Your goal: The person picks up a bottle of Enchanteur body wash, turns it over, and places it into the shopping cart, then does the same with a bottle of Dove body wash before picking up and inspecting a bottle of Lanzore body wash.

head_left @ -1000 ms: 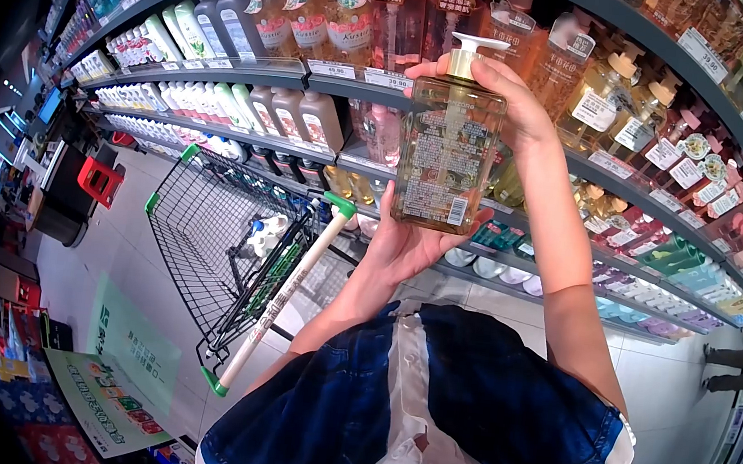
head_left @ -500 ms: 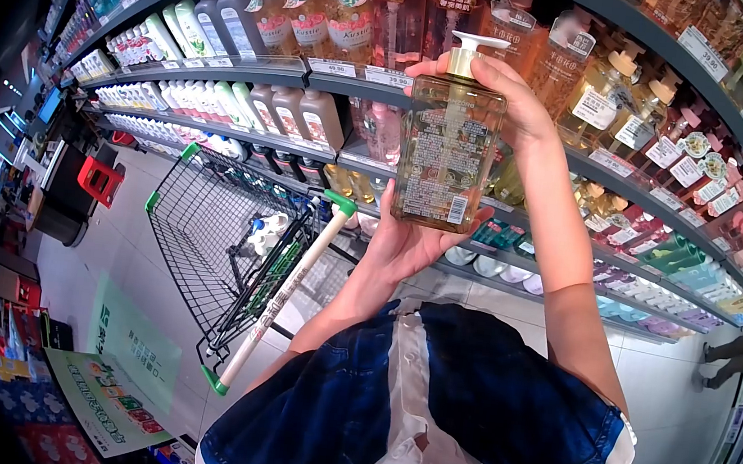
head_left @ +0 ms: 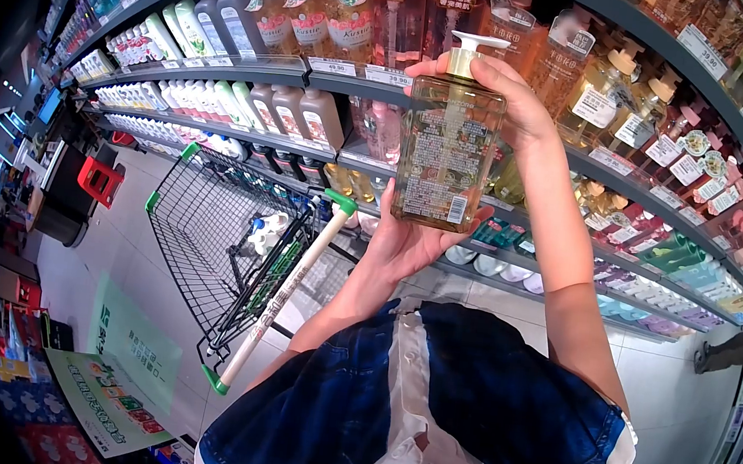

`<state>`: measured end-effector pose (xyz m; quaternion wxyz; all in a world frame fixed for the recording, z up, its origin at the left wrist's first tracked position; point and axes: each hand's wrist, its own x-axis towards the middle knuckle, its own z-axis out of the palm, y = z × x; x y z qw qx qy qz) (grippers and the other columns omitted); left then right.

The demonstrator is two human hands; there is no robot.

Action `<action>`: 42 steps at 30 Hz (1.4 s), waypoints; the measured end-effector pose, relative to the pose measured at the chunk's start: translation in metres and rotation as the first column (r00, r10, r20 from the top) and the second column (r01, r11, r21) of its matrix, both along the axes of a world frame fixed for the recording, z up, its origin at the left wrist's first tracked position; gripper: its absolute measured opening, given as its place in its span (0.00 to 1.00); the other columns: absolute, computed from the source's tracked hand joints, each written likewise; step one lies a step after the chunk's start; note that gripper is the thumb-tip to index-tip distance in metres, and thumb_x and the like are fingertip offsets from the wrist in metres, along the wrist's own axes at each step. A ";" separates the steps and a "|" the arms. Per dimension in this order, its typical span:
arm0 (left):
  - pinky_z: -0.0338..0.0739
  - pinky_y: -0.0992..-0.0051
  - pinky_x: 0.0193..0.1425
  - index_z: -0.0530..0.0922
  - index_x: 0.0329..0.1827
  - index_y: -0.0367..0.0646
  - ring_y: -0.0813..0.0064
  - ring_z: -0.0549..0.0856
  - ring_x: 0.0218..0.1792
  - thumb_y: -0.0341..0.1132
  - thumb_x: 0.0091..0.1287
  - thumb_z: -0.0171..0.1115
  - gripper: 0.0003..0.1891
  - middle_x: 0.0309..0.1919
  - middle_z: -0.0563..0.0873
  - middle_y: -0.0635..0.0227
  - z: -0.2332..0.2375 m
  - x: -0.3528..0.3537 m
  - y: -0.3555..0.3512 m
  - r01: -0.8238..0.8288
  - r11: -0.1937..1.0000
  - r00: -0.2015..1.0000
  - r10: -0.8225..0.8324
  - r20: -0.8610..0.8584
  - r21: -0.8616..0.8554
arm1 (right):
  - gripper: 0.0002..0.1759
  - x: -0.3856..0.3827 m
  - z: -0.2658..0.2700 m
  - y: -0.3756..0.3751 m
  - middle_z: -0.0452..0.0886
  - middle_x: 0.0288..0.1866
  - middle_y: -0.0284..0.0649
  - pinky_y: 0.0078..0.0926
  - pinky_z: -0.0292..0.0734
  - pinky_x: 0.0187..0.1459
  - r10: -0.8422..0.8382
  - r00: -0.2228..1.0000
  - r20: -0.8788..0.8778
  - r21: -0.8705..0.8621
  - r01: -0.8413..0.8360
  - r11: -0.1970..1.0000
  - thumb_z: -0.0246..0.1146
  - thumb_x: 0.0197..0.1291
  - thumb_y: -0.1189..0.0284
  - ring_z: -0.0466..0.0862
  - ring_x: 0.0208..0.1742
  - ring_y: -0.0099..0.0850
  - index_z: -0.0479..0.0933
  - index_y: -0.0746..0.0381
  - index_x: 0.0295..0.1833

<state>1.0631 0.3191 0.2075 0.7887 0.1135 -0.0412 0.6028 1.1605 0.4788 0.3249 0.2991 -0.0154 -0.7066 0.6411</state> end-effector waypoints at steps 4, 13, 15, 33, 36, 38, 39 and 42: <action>0.67 0.54 0.70 0.52 0.74 0.39 0.38 0.64 0.68 0.67 0.68 0.42 0.44 0.69 0.63 0.47 -0.003 -0.001 0.001 0.002 1.000 1.000 -0.002 -0.029 0.025 | 0.33 -0.001 -0.002 0.003 0.78 0.58 0.52 0.38 0.76 0.60 0.026 0.999 -0.019 0.005 -0.026 1.000 0.55 0.65 0.47 0.81 0.58 0.40 0.75 0.68 0.57; 0.67 0.54 0.71 0.52 0.74 0.39 0.39 0.64 0.68 0.68 0.67 0.44 0.45 0.68 0.64 0.48 -0.003 -0.001 0.000 0.002 1.000 0.999 -0.001 -0.045 0.016 | 0.31 -0.001 -0.002 0.001 0.77 0.59 0.54 0.39 0.75 0.60 0.048 0.998 -0.035 -0.007 -0.048 0.999 0.56 0.65 0.49 0.80 0.58 0.42 0.76 0.68 0.56; 0.67 0.54 0.71 0.52 0.74 0.38 0.39 0.64 0.68 0.68 0.67 0.45 0.46 0.68 0.64 0.48 -0.005 -0.001 0.001 0.001 1.000 0.998 0.000 -0.063 0.021 | 0.31 -0.001 -0.002 0.001 0.77 0.59 0.54 0.40 0.75 0.60 0.051 0.998 -0.039 -0.020 -0.052 0.998 0.57 0.65 0.49 0.80 0.58 0.42 0.76 0.67 0.56; 0.71 0.59 0.61 0.59 0.71 0.42 0.58 0.75 0.58 0.71 0.68 0.27 0.43 0.60 0.73 0.58 -0.035 -0.002 0.019 -0.389 0.921 0.864 0.367 -0.345 0.004 | 0.25 -0.009 -0.009 -0.041 0.80 0.53 0.36 0.20 0.72 0.54 -0.316 0.944 -0.090 0.075 0.323 0.943 0.67 0.61 0.63 0.78 0.51 0.22 0.75 0.68 0.58; 0.74 0.64 0.52 0.65 0.66 0.40 0.63 0.79 0.49 0.69 0.70 0.26 0.42 0.53 0.78 0.57 -0.064 -0.013 0.028 -0.254 0.960 0.938 0.274 -0.213 0.119 | 0.25 -0.009 -0.010 -0.048 0.81 0.46 0.34 0.20 0.73 0.51 -0.362 0.928 -0.085 0.218 0.371 0.903 0.72 0.55 0.65 0.78 0.47 0.22 0.76 0.66 0.55; 0.76 0.67 0.46 0.68 0.64 0.39 0.65 0.80 0.44 0.69 0.70 0.27 0.41 0.48 0.81 0.56 -0.065 -0.020 0.027 -0.157 0.981 0.971 0.174 -0.164 0.112 | 0.25 -0.001 0.001 -0.047 0.81 0.45 0.33 0.21 0.72 0.52 -0.407 0.913 -0.039 0.489 0.372 0.789 0.74 0.51 0.67 0.78 0.47 0.23 0.78 0.64 0.54; 0.76 0.69 0.43 0.69 0.63 0.39 0.66 0.81 0.43 0.69 0.70 0.27 0.41 0.46 0.81 0.56 -0.053 -0.020 0.020 -0.132 0.991 0.974 0.133 -0.184 0.022 | 0.22 -0.005 0.001 -0.043 0.80 0.41 0.35 0.22 0.74 0.47 -0.420 0.864 -0.277 0.683 0.484 0.547 0.76 0.47 0.67 0.79 0.43 0.24 0.78 0.64 0.46; 0.78 0.72 0.38 0.69 0.63 0.38 0.66 0.83 0.43 0.71 0.68 0.30 0.43 0.48 0.81 0.54 -0.056 -0.026 0.017 0.006 1.000 0.978 -0.001 -0.210 0.025 | 0.20 0.006 0.018 -0.058 0.77 0.35 0.36 0.27 0.72 0.39 -0.523 0.852 0.006 0.691 0.374 0.618 0.76 0.45 0.63 0.76 0.35 0.30 0.75 0.64 0.35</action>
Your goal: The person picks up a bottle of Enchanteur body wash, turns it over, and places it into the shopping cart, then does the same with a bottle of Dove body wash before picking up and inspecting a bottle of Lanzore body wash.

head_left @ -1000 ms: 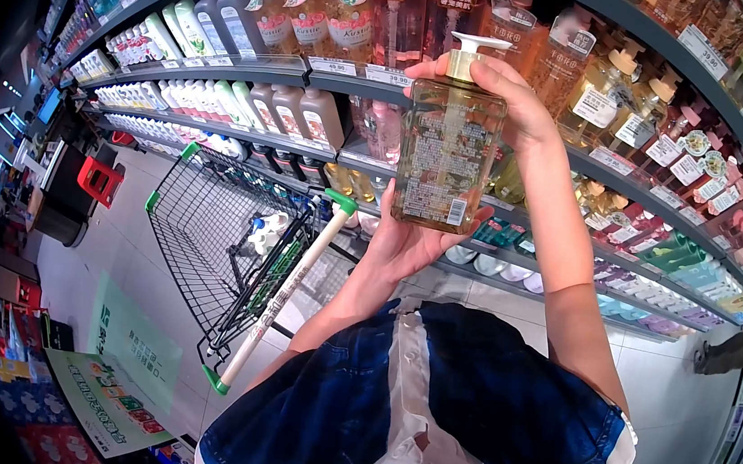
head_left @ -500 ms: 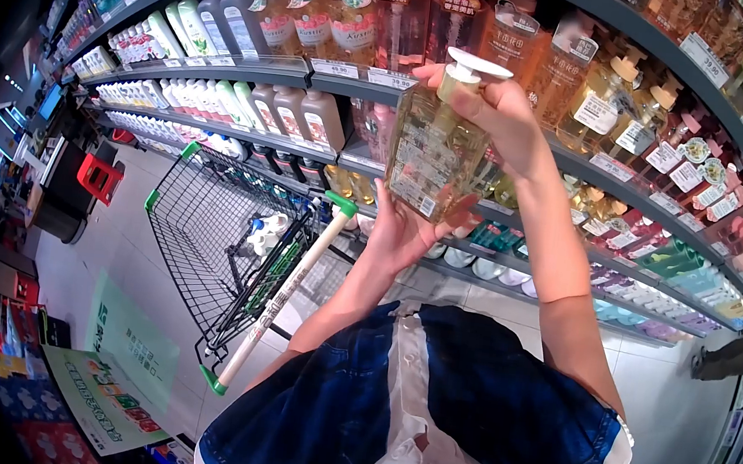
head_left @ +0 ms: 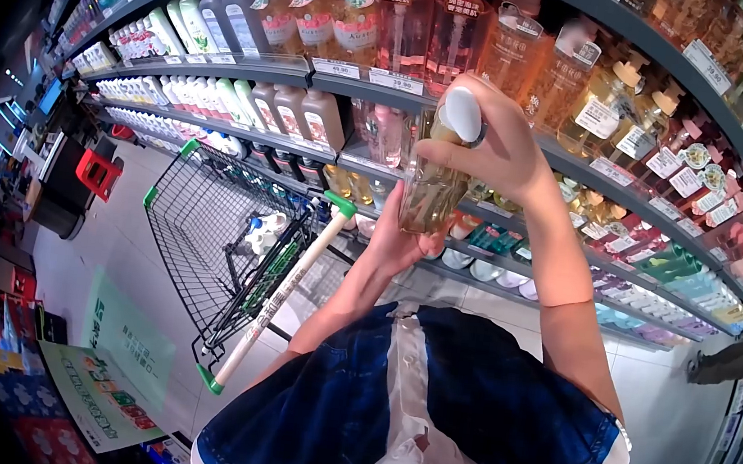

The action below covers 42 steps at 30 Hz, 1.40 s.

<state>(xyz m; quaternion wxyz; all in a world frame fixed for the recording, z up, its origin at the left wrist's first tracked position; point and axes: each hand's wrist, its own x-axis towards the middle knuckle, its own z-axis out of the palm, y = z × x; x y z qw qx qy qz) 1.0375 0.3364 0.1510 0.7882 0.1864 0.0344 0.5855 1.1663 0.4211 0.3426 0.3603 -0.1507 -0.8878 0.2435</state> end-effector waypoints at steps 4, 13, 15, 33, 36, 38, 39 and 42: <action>0.78 0.68 0.47 0.67 0.66 0.38 0.63 0.81 0.52 0.73 0.65 0.36 0.45 0.56 0.78 0.53 0.020 0.001 -0.007 0.048 0.995 0.998 -0.044 -0.046 0.087 | 0.19 -0.002 -0.001 0.009 0.74 0.23 0.31 0.22 0.70 0.30 0.099 0.977 -0.188 -0.169 -0.132 0.977 0.76 0.46 0.65 0.73 0.26 0.23 0.73 0.63 0.30; 0.70 0.67 0.54 0.69 0.66 0.53 0.66 0.76 0.56 0.61 0.60 0.64 0.35 0.60 0.76 0.64 -0.008 0.012 0.005 -0.457 0.871 0.855 0.486 -0.182 0.180 | 0.19 -0.013 -0.014 0.024 0.77 0.25 0.30 0.19 0.68 0.28 0.018 0.958 -0.285 -0.212 -0.081 0.974 0.77 0.47 0.65 0.74 0.28 0.16 0.72 0.61 0.29; 0.68 0.72 0.47 0.70 0.65 0.47 0.70 0.77 0.47 0.68 0.58 0.60 0.41 0.53 0.78 0.66 -0.003 0.005 0.008 -0.358 0.897 0.890 0.412 -0.195 0.260 | 0.20 -0.012 -0.015 0.030 0.78 0.27 0.30 0.18 0.69 0.29 0.097 0.964 -0.249 -0.211 -0.151 0.966 0.77 0.46 0.65 0.74 0.29 0.15 0.74 0.62 0.33; 0.64 0.73 0.30 0.64 0.70 0.48 0.71 0.70 0.21 0.77 0.58 0.40 0.48 0.53 0.78 0.54 0.023 -0.004 -0.009 0.059 0.998 0.994 -0.055 -0.097 0.037 | 0.29 -0.009 0.001 0.026 0.80 0.37 0.31 0.18 0.75 0.40 0.164 0.977 -0.139 -0.505 -0.212 0.836 0.76 0.47 0.63 0.78 0.38 0.17 0.76 0.69 0.51; 0.68 0.73 0.33 0.60 0.71 0.40 0.70 0.74 0.25 0.78 0.55 0.47 0.53 0.51 0.78 0.47 0.022 -0.006 -0.009 0.090 0.995 0.996 -0.091 0.005 0.037 | 0.24 -0.011 0.000 0.026 0.79 0.36 0.30 0.16 0.73 0.39 0.153 0.978 -0.144 -0.509 -0.206 0.836 0.76 0.47 0.62 0.76 0.37 0.16 0.76 0.65 0.45; 0.68 0.74 0.32 0.60 0.71 0.39 0.70 0.73 0.25 0.78 0.56 0.46 0.53 0.51 0.78 0.47 0.025 -0.005 -0.011 0.085 0.995 0.996 -0.085 0.004 0.048 | 0.23 -0.011 0.000 0.026 0.79 0.36 0.30 0.16 0.72 0.40 0.138 0.980 -0.146 -0.505 -0.194 0.841 0.76 0.47 0.61 0.76 0.37 0.16 0.76 0.63 0.42; 0.67 0.74 0.32 0.60 0.71 0.39 0.71 0.73 0.25 0.77 0.57 0.45 0.53 0.51 0.78 0.47 0.027 -0.004 -0.012 0.083 0.995 0.997 -0.083 0.002 0.053 | 0.23 -0.012 0.002 0.026 0.79 0.36 0.30 0.16 0.72 0.41 0.125 0.981 -0.146 -0.495 -0.182 0.850 0.76 0.47 0.61 0.76 0.38 0.16 0.76 0.63 0.43; 0.66 0.75 0.31 0.60 0.71 0.38 0.73 0.71 0.23 0.77 0.58 0.44 0.52 0.51 0.78 0.49 0.042 0.000 -0.018 0.075 0.995 0.997 -0.075 -0.009 0.059 | 0.28 -0.008 0.001 0.035 0.80 0.43 0.32 0.21 0.74 0.46 0.147 0.974 -0.171 -0.561 -0.219 0.798 0.73 0.52 0.56 0.78 0.43 0.20 0.75 0.64 0.51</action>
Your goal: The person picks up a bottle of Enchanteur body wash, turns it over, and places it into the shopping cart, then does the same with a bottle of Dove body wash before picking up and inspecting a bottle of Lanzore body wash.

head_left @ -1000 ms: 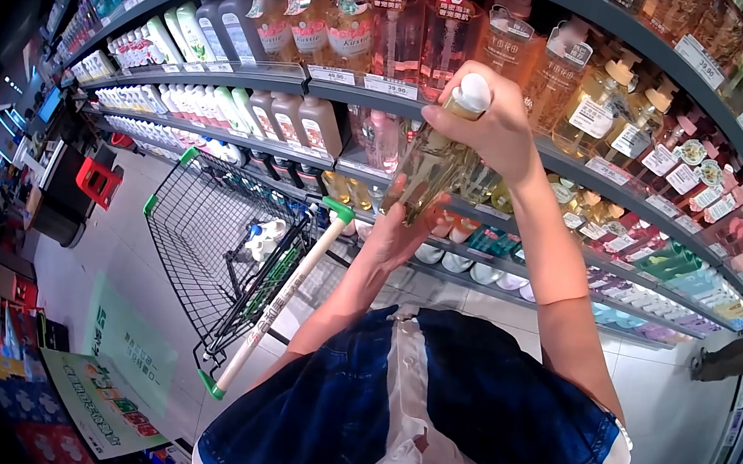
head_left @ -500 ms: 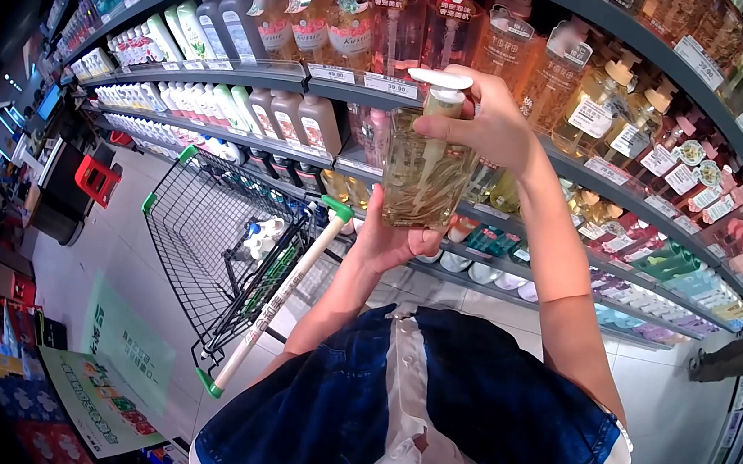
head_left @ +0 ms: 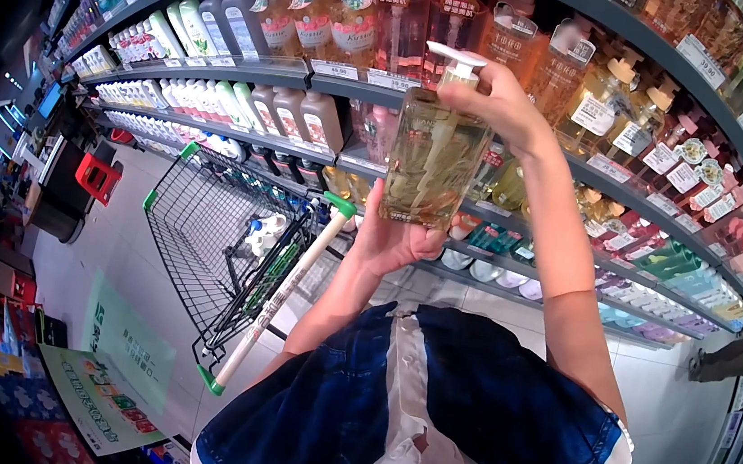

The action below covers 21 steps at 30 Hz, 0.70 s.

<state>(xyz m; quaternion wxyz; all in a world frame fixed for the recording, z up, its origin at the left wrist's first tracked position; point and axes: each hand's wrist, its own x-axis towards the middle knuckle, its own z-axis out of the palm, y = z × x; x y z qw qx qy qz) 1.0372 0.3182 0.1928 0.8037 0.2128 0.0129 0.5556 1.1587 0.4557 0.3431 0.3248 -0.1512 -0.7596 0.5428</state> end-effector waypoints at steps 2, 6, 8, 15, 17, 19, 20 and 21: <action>0.65 0.76 0.30 0.62 0.70 0.38 0.75 0.69 0.23 0.77 0.59 0.43 0.51 0.52 0.78 0.50 0.016 0.004 -0.005 0.066 0.997 0.997 -0.064 0.050 -0.038 | 0.28 0.002 -0.009 0.012 0.80 0.43 0.33 0.22 0.75 0.45 0.018 0.995 -0.102 -0.080 -0.027 0.996 0.71 0.55 0.56 0.79 0.42 0.21 0.75 0.64 0.53; 0.64 0.77 0.30 0.65 0.68 0.39 0.78 0.67 0.22 0.77 0.59 0.42 0.50 0.53 0.77 0.52 0.030 0.007 -0.008 0.147 0.984 0.984 -0.135 0.119 -0.097 | 0.28 0.006 -0.009 0.021 0.80 0.44 0.33 0.23 0.79 0.41 -0.002 0.999 -0.043 -0.289 -0.010 0.957 0.68 0.58 0.56 0.81 0.44 0.21 0.72 0.64 0.55; 0.64 0.77 0.31 0.66 0.67 0.39 0.78 0.67 0.23 0.77 0.59 0.42 0.49 0.53 0.77 0.52 0.036 0.009 -0.011 0.159 0.980 0.979 -0.141 0.146 -0.119 | 0.26 0.005 -0.011 0.022 0.80 0.44 0.34 0.21 0.80 0.38 -0.033 0.997 -0.074 -0.331 0.006 0.944 0.67 0.59 0.57 0.82 0.43 0.20 0.72 0.65 0.54; 0.69 0.74 0.39 0.68 0.65 0.40 0.74 0.73 0.34 0.77 0.59 0.41 0.48 0.56 0.76 0.51 0.042 0.015 -0.013 0.106 0.983 0.988 -0.087 0.127 -0.152 | 0.23 0.007 -0.016 0.027 0.81 0.43 0.34 0.28 0.84 0.37 -0.047 0.991 -0.122 -0.341 0.002 0.940 0.67 0.60 0.58 0.83 0.42 0.20 0.74 0.64 0.52; 0.70 0.73 0.41 0.68 0.65 0.41 0.72 0.74 0.38 0.77 0.60 0.40 0.48 0.56 0.76 0.50 0.038 0.014 -0.011 0.099 0.989 0.992 -0.089 0.089 -0.108 | 0.22 0.006 -0.021 0.034 0.81 0.43 0.34 0.28 0.84 0.38 -0.011 0.989 -0.147 -0.331 -0.038 0.943 0.66 0.60 0.58 0.83 0.42 0.20 0.74 0.64 0.51; 0.70 0.71 0.43 0.68 0.66 0.42 0.70 0.74 0.40 0.76 0.60 0.40 0.47 0.56 0.76 0.51 0.036 0.014 -0.010 0.106 0.992 0.993 -0.101 0.065 -0.068 | 0.22 0.004 -0.025 0.038 0.81 0.42 0.34 0.27 0.84 0.38 0.005 0.985 -0.171 -0.325 -0.061 0.944 0.66 0.60 0.58 0.83 0.42 0.20 0.75 0.64 0.50; 0.69 0.70 0.44 0.68 0.66 0.43 0.69 0.73 0.41 0.76 0.60 0.40 0.47 0.56 0.76 0.52 0.036 0.014 -0.010 0.106 0.992 0.993 -0.101 0.063 -0.070 | 0.22 0.004 -0.024 0.036 0.81 0.43 0.34 0.27 0.84 0.38 -0.016 0.985 -0.169 -0.334 -0.042 0.942 0.66 0.61 0.59 0.83 0.42 0.20 0.75 0.64 0.51; 0.69 0.68 0.45 0.67 0.67 0.44 0.69 0.73 0.41 0.75 0.60 0.41 0.46 0.56 0.76 0.53 0.036 0.014 -0.010 0.106 0.992 0.993 -0.101 0.061 -0.071 | 0.22 0.004 -0.021 0.031 0.81 0.43 0.34 0.26 0.84 0.38 -0.036 0.985 -0.167 -0.343 -0.024 0.939 0.66 0.61 0.59 0.83 0.42 0.20 0.75 0.64 0.51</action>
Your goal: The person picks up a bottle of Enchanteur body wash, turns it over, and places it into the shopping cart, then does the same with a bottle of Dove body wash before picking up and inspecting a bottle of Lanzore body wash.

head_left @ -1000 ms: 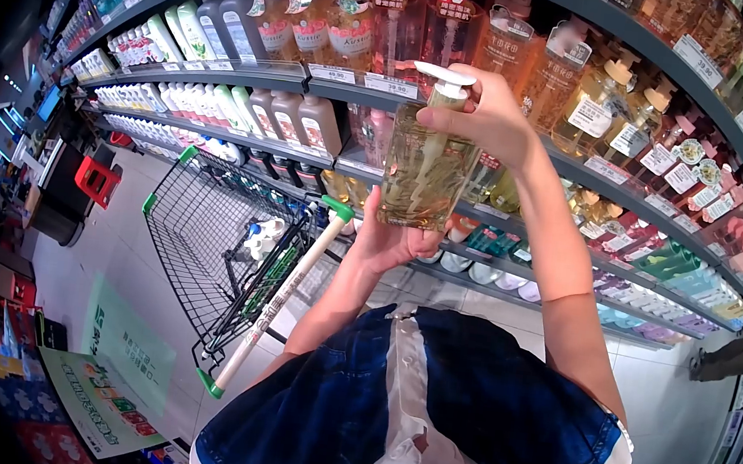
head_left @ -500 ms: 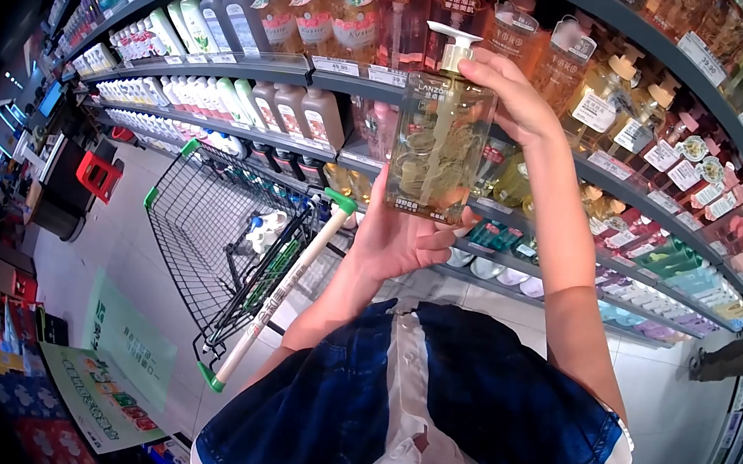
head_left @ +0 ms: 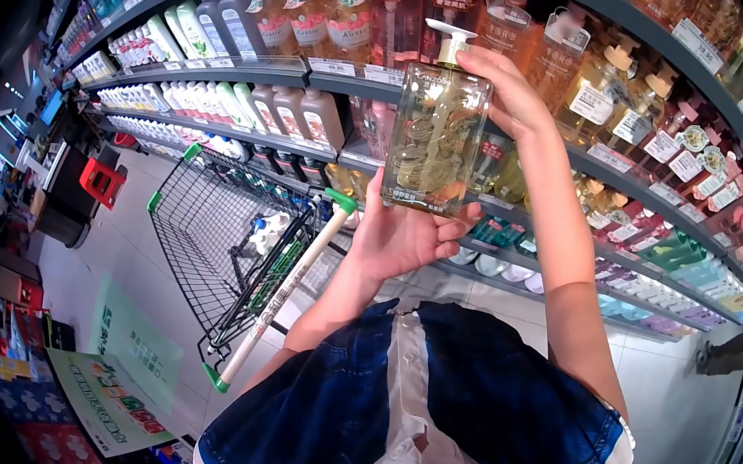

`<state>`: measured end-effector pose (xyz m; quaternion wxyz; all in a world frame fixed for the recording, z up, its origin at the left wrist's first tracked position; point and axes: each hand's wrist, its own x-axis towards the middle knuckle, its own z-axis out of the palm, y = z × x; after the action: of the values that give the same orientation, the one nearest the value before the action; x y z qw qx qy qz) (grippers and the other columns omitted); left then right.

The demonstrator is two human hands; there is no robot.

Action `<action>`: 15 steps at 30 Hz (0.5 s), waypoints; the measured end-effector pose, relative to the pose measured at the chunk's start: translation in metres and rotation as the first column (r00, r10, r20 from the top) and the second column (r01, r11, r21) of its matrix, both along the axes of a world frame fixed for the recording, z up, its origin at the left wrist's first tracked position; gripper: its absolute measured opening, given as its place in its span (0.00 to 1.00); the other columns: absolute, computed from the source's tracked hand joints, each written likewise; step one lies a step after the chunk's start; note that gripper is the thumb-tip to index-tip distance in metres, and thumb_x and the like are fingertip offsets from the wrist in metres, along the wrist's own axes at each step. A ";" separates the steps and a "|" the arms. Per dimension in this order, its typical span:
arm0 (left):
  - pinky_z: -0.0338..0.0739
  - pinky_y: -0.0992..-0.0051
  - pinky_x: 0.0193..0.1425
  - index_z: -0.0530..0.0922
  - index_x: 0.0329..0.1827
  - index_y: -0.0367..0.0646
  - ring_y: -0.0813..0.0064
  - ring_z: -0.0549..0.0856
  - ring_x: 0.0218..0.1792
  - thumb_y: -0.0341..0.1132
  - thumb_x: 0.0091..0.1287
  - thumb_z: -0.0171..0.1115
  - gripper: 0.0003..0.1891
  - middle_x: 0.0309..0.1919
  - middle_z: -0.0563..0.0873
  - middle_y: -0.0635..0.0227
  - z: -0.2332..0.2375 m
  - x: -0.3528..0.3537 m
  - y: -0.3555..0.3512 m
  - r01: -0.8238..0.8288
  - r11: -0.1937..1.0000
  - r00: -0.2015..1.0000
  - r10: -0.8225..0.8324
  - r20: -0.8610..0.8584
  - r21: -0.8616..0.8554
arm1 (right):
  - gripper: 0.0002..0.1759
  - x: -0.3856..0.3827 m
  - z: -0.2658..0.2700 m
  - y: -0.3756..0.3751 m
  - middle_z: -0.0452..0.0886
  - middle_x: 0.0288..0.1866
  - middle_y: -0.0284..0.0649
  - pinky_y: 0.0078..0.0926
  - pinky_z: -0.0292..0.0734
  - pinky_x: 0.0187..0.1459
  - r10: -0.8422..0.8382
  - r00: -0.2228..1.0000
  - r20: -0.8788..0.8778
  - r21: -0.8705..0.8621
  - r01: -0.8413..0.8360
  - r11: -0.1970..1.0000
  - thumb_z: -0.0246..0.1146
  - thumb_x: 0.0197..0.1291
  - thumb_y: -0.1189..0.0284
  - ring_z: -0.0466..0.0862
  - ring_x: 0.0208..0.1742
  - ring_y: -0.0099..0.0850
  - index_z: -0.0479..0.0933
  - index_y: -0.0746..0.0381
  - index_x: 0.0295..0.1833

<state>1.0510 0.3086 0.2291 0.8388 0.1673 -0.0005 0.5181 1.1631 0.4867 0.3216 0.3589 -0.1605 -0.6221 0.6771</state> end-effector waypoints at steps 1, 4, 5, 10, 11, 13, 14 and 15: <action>0.69 0.68 0.45 0.67 0.67 0.44 0.69 0.73 0.41 0.75 0.60 0.41 0.46 0.55 0.76 0.54 -0.001 0.000 0.000 -0.002 1.000 1.000 0.002 0.003 -0.002 | 0.22 0.000 0.002 -0.003 0.81 0.43 0.35 0.26 0.84 0.39 -0.018 1.000 0.002 -0.009 0.018 1.000 0.66 0.61 0.59 0.83 0.42 0.20 0.75 0.64 0.51; 0.69 0.68 0.47 0.67 0.67 0.44 0.69 0.72 0.42 0.74 0.61 0.41 0.44 0.53 0.76 0.56 0.000 0.001 -0.002 -0.008 1.000 1.000 0.008 0.011 -0.019 | 0.23 0.001 0.003 -0.004 0.81 0.43 0.35 0.26 0.83 0.40 -0.003 1.000 -0.011 -0.028 0.002 1.000 0.66 0.60 0.59 0.83 0.42 0.20 0.75 0.64 0.52; 0.69 0.68 0.47 0.67 0.66 0.45 0.69 0.72 0.42 0.74 0.61 0.42 0.44 0.53 0.75 0.57 0.003 0.002 -0.004 -0.010 0.999 1.000 0.011 0.013 -0.032 | 0.23 0.001 0.002 -0.001 0.82 0.44 0.36 0.26 0.82 0.43 0.014 1.000 -0.014 -0.038 -0.015 0.999 0.67 0.60 0.59 0.83 0.44 0.22 0.75 0.64 0.53; 0.69 0.67 0.48 0.67 0.67 0.45 0.69 0.73 0.42 0.73 0.62 0.43 0.43 0.53 0.75 0.58 0.002 0.004 -0.006 -0.012 0.999 0.999 0.014 0.042 -0.045 | 0.22 0.004 0.004 -0.003 0.82 0.44 0.34 0.24 0.82 0.41 0.030 0.999 -0.012 -0.044 -0.030 0.999 0.67 0.60 0.60 0.83 0.42 0.20 0.75 0.63 0.53; 0.69 0.67 0.48 0.67 0.67 0.45 0.69 0.73 0.42 0.73 0.62 0.44 0.43 0.53 0.75 0.58 0.000 0.004 -0.005 -0.009 1.000 0.999 0.010 0.044 -0.024 | 0.22 0.005 0.004 -0.002 0.82 0.44 0.34 0.23 0.82 0.40 0.059 0.998 -0.008 -0.033 -0.059 0.998 0.67 0.59 0.60 0.83 0.42 0.20 0.75 0.63 0.53; 0.69 0.67 0.49 0.67 0.67 0.45 0.69 0.73 0.42 0.73 0.62 0.44 0.43 0.53 0.75 0.58 -0.003 0.005 -0.004 -0.001 1.000 0.999 0.001 0.052 0.001 | 0.22 0.007 0.005 0.000 0.82 0.44 0.34 0.23 0.82 0.40 0.116 0.993 0.003 -0.012 -0.116 0.993 0.68 0.59 0.60 0.83 0.42 0.20 0.76 0.63 0.53; 0.69 0.67 0.49 0.67 0.67 0.45 0.69 0.73 0.42 0.73 0.62 0.44 0.43 0.53 0.75 0.58 -0.004 0.005 -0.004 0.003 1.000 0.998 -0.003 0.058 0.005 | 0.22 0.008 0.005 0.000 0.83 0.44 0.34 0.23 0.82 0.40 0.109 0.994 0.006 -0.013 -0.109 0.994 0.68 0.59 0.60 0.83 0.42 0.19 0.76 0.62 0.53; 0.69 0.66 0.49 0.67 0.67 0.45 0.69 0.73 0.42 0.73 0.62 0.44 0.43 0.53 0.75 0.58 -0.005 0.005 -0.004 0.007 1.000 0.998 -0.007 0.064 0.009 | 0.22 0.008 0.005 0.000 0.83 0.44 0.34 0.23 0.83 0.40 0.103 0.995 0.010 -0.015 -0.103 0.995 0.68 0.59 0.60 0.83 0.42 0.19 0.76 0.62 0.53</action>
<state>1.0560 0.3050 0.2242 0.8395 0.1542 -0.0300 0.5201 1.1712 0.4870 0.3262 0.3190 -0.1344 -0.6267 0.6981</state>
